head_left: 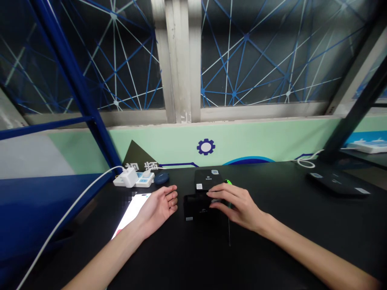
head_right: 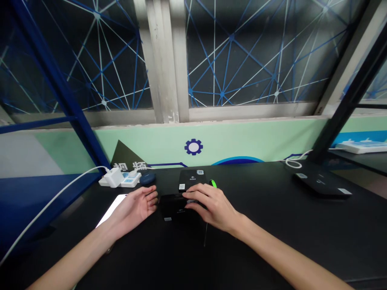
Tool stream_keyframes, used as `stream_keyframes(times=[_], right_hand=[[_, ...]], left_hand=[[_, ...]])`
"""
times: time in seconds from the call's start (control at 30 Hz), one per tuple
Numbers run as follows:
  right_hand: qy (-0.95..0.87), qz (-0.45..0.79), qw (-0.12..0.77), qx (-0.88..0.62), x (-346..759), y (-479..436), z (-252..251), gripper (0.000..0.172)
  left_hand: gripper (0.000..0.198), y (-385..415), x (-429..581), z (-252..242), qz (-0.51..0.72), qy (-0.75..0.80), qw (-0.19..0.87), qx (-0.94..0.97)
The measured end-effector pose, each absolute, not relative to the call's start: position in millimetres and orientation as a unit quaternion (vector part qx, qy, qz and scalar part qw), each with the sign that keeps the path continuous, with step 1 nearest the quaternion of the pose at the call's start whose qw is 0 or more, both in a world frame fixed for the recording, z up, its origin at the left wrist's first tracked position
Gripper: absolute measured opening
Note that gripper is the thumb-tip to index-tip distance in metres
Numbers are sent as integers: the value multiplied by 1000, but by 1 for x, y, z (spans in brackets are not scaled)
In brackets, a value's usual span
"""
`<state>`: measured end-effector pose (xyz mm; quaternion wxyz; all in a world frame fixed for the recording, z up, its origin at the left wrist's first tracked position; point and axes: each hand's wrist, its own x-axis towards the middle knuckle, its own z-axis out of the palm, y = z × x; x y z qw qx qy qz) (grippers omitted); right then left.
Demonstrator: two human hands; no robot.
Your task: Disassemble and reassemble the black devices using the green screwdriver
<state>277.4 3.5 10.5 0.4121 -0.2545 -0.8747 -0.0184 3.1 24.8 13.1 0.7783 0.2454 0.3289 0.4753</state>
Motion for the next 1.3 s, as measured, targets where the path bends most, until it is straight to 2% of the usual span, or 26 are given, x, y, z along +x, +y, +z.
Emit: stream_keyframes(times=[0.13,0.5,0.67,0.83,1.07,1.2,1.3], right_hand=[[-883,-31,403,-239,276,0,9,31],[-935,26,284,-209,273,-5,11,43],[-955,-17,194,-224,271,-8,7,43],[-965,-42,155,-205,270,-5,0,46],[-965,-8,173,-197,266,-5,1,43],[-953,62,216,-205,271,-2,11,31],[-925,47,276,-255,281,4,22,21]], left_hand=[[8,25,3,11,473,327,780,246],[9,26,4,13,476,334,772,257],[11,26,4,12,478,336,770,255],[10,25,5,13,479,340,768,256],[9,26,6,13,477,339,770,254],[9,26,5,13,478,341,769,254],[9,24,5,14,479,346,765,257]])
